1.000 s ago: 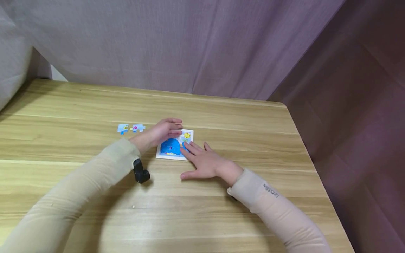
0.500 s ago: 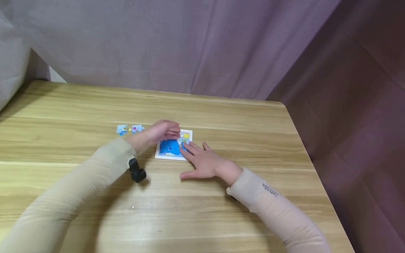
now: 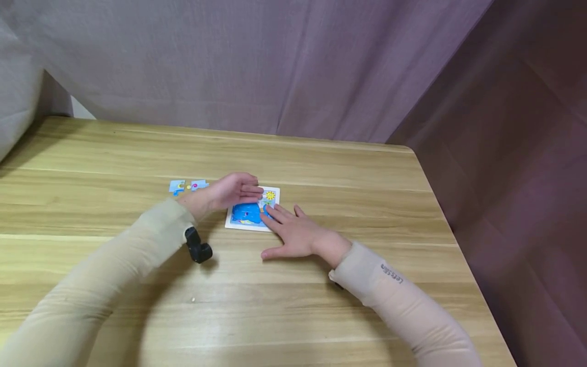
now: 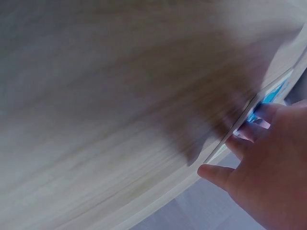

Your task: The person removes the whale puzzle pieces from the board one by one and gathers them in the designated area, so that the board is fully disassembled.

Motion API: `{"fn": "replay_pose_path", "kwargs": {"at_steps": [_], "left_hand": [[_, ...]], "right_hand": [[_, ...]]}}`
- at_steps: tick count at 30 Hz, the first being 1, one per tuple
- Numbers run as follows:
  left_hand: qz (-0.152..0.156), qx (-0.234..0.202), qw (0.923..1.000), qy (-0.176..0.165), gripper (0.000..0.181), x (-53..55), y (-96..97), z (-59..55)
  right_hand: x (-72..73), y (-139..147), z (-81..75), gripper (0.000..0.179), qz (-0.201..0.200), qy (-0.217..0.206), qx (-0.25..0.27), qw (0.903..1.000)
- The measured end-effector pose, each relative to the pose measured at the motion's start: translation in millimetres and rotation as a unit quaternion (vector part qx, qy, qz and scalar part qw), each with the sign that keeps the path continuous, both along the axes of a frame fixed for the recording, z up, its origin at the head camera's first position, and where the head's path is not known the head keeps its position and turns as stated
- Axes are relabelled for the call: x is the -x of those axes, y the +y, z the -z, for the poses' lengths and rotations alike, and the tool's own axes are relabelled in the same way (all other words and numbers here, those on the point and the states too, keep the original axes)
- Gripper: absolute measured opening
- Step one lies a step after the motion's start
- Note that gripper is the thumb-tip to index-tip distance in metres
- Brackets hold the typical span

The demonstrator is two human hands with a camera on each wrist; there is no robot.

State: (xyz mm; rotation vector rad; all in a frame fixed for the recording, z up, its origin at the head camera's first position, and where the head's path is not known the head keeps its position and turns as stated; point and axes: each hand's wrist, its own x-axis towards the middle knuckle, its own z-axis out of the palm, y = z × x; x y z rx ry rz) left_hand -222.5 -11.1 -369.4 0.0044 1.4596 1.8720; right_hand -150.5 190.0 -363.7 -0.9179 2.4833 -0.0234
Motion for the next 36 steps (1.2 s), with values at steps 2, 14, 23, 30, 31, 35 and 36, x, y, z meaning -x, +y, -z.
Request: {"fn": "replay_pose_path", "kwargs": {"at_steps": [2, 14, 23, 30, 31, 35, 36], "left_hand": [[-0.004, 0.006, 1.0000, 0.005, 0.052, 0.1, 2.5, 0.7], [-0.035, 0.266, 0.9434, 0.194, 0.034, 2.2, 24.0, 7.1], [-0.054, 0.297, 0.9335, 0.193, 0.027, 3.3, 30.4, 10.0], [-0.056, 0.296, 0.9362, 0.181, 0.026, 2.0, 32.0, 8.1], [-0.057, 0.296, 0.9357, 0.183, 0.025, 1.8, 31.8, 7.9], [-0.063, 0.297, 0.9336, 0.191, 0.025, 1.7, 30.8, 8.5], [-0.064, 0.297, 0.9331, 0.192, 0.025, 1.9, 30.5, 9.0]], "right_hand": [[0.1, 0, 0.2, 0.091, 0.000, -0.001, -0.001, 1.0000], [1.9, -1, 0.3, 0.089, -0.007, 0.004, 0.006, 0.9999], [1.3, 5, -0.9, 0.087, -0.008, 0.012, 0.033, 0.9993], [-5.3, 11, -1.5, 0.086, -0.017, 0.011, 0.030, 0.9993], [-6.1, 12, -1.1, 0.086, -0.018, 0.012, 0.027, 0.9994], [-6.9, 13, 1.2, 0.087, -0.017, 0.009, 0.017, 0.9997], [-6.8, 14, 1.7, 0.087, -0.016, 0.009, 0.017, 0.9997]]}}
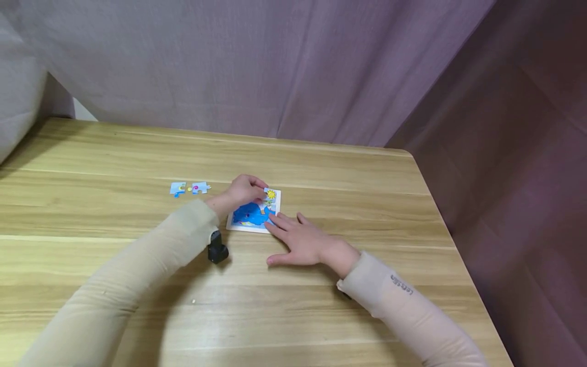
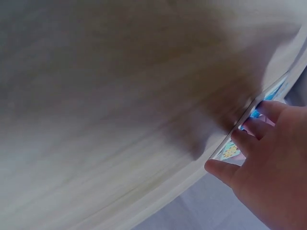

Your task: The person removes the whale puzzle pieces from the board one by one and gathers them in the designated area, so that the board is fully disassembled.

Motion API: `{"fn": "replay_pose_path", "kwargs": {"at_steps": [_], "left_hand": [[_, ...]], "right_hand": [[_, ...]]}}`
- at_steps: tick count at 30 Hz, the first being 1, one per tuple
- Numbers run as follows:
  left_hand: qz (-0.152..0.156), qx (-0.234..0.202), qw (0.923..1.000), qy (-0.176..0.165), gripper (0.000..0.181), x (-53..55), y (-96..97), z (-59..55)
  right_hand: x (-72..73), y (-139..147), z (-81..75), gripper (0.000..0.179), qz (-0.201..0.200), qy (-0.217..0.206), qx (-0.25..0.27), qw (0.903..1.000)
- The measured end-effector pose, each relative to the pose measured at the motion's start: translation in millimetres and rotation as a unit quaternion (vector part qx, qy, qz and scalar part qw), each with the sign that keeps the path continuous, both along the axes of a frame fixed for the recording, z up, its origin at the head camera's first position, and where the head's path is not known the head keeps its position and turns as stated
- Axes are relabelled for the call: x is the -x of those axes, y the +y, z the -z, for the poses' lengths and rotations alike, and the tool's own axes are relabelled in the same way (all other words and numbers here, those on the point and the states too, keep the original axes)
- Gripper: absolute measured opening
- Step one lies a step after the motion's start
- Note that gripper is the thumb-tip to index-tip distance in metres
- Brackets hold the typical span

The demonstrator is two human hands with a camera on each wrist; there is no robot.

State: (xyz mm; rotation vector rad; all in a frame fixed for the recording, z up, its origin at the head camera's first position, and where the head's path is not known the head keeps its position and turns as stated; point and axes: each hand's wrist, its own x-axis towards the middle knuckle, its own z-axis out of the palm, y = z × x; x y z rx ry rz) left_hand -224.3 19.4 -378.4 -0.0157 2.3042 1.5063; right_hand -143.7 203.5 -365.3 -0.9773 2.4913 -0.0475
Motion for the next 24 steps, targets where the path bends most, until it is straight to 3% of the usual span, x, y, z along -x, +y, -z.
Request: {"fn": "replay_pose_path", "kwargs": {"at_steps": [5, 10, 18, 24], "left_hand": [[-0.007, -0.019, 0.9998, -0.002, 0.026, 1.5, -1.7, 2.9], [-0.017, -0.062, 0.9974, -0.032, 0.028, 4.0, -7.7, 3.8], [-0.014, -0.117, 0.9904, -0.072, 0.032, 11.5, -22.1, -0.3], [-0.018, -0.152, 0.9849, -0.081, 0.032, 16.2, -29.8, -4.3]], "right_hand": [[0.5, 0, 1.1, 0.087, -0.001, 0.001, 0.001, 1.0000], [0.3, 1, 1.1, 0.086, 0.001, -0.004, 0.002, 1.0000], [1.3, 2, 0.2, 0.086, 0.003, -0.006, 0.010, 0.9999], [2.8, 1, -0.9, 0.085, 0.004, -0.004, 0.007, 1.0000]]}}
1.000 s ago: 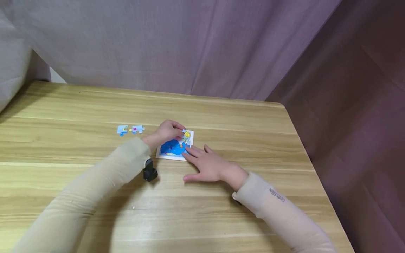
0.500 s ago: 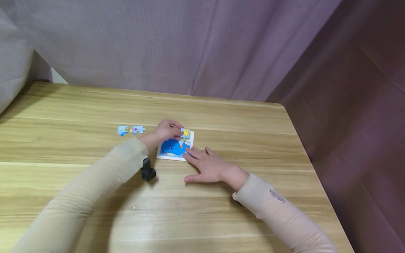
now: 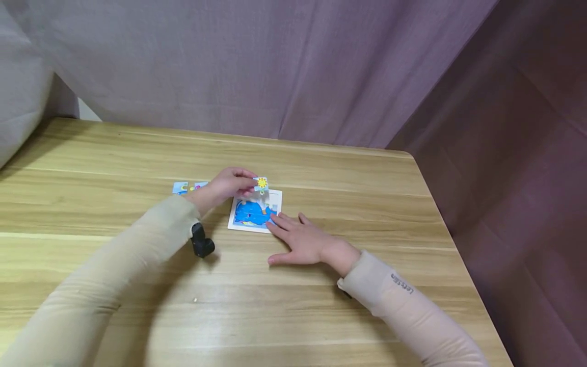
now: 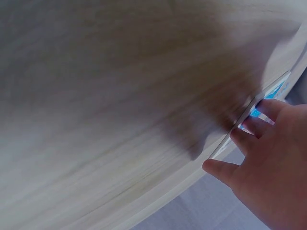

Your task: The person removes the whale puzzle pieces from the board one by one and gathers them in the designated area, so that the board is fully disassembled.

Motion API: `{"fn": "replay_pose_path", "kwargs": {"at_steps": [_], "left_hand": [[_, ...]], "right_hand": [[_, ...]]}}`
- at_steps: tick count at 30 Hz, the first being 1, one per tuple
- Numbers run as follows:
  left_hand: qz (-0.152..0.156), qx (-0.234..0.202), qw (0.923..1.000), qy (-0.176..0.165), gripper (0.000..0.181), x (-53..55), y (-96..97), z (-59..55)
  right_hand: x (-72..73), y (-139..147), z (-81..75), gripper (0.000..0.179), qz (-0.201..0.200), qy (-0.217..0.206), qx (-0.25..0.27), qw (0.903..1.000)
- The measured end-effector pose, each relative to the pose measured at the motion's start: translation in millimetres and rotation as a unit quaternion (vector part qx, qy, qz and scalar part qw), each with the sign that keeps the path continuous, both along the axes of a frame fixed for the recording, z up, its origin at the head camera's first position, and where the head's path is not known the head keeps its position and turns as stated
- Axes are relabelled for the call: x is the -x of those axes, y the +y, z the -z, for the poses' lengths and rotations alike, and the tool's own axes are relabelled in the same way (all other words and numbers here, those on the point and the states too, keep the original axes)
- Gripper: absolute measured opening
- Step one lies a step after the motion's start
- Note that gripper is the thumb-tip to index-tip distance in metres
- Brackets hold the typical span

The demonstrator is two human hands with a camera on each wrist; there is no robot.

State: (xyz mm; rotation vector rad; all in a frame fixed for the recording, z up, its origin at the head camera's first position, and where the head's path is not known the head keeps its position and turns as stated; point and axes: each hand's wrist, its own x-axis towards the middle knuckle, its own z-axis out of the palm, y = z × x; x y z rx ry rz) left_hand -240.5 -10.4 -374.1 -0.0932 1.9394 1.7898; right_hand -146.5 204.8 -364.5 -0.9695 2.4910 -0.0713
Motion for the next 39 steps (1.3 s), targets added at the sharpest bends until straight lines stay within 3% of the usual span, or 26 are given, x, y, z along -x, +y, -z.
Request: {"fn": "replay_pose_path", "kwargs": {"at_steps": [15, 23, 39], "left_hand": [[-0.022, -0.005, 0.9997, 0.013, 0.035, 6.1, -32.4, -10.8], [-0.023, -0.008, 0.9994, 0.026, 0.035, 8.8, -51.4, -9.5], [-0.040, 0.018, 0.9989, 0.014, 0.036, 8.0, -78.0, -7.0]], "right_hand": [[3.5, 0, 3.0, 0.087, -0.003, 0.011, -0.014, 0.9998], [2.4, -1, 1.9, 0.087, -0.004, 0.011, -0.009, 0.9999], [-0.5, 0, 0.9, 0.087, -0.003, 0.010, -0.008, 0.9999]]}}
